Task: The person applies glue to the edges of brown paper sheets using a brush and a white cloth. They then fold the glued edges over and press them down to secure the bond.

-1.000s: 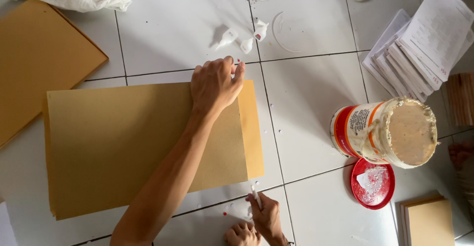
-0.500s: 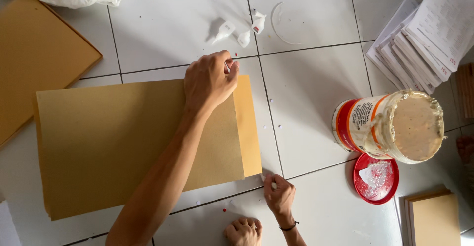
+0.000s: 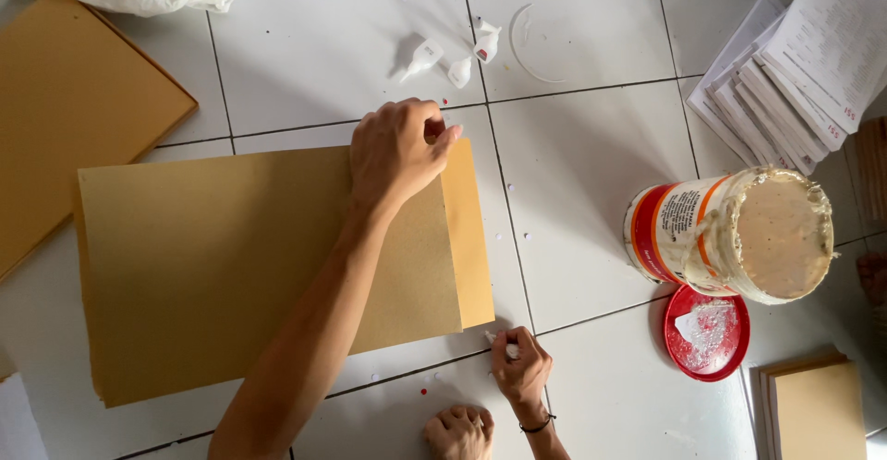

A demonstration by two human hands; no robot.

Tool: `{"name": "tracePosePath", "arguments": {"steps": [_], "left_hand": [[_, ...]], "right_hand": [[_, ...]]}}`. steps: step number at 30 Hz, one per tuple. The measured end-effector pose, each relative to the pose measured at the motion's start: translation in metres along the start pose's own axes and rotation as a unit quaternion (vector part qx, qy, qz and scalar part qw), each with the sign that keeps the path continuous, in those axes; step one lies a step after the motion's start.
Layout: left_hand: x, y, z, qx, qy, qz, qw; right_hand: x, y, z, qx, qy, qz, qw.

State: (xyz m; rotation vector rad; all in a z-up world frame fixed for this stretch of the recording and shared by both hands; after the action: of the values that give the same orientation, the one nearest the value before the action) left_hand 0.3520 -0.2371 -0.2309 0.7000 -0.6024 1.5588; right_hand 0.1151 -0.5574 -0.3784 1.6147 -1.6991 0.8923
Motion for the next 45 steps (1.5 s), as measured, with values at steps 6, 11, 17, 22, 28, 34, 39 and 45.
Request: {"name": "tracePosePath", "arguments": {"steps": [6, 11, 17, 22, 28, 34, 39, 45], "left_hand": [[-0.005, -0.001, 0.002, -0.016, -0.014, -0.017, 1.000], [-0.007, -0.003, 0.000, -0.015, -0.003, -0.019, 1.000], [-0.001, -0.004, 0.003, -0.027, 0.018, -0.007, 0.999], [-0.002, -0.002, 0.002, -0.019, 0.025, -0.017, 0.999], [-0.005, -0.002, 0.002, -0.014, 0.028, -0.022, 0.999], [-0.008, -0.003, 0.000, -0.003, 0.027, -0.028, 0.999], [-0.007, -0.003, -0.001, -0.009, 0.028, -0.021, 0.999], [-0.008, -0.003, 0.000, -0.020, 0.026, -0.020, 0.999]], "right_hand": [[-0.001, 0.000, 0.002, -0.003, 0.005, 0.002, 1.000], [-0.002, -0.001, 0.001, 0.002, 0.013, 0.001, 1.000], [-0.001, -0.003, -0.003, 0.004, 0.024, 0.005, 1.000], [-0.002, 0.000, 0.001, -0.009, 0.021, 0.003, 1.000], [-0.001, 0.001, 0.002, 0.003, 0.042, 0.009, 0.999], [-0.003, 0.000, 0.005, 0.006, 0.037, 0.014, 0.999], [-0.007, 0.003, 0.010, 0.017, 0.041, 0.016, 0.999], [-0.006, 0.003, 0.010, 0.007, 0.043, 0.015, 0.999]]}}
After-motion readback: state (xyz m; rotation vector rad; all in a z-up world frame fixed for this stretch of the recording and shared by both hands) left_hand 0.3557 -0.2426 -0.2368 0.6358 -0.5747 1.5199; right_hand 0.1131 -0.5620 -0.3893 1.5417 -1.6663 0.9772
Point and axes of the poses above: each hand's wrist, its own y-axis away from the middle knuckle, its own x-axis out of the back of the hand, z = x × y, the point moved 8 cm from there along -y, towards the middle knuckle, and after that the axes turned 6 degrees about -z, right-handed, at the moved point
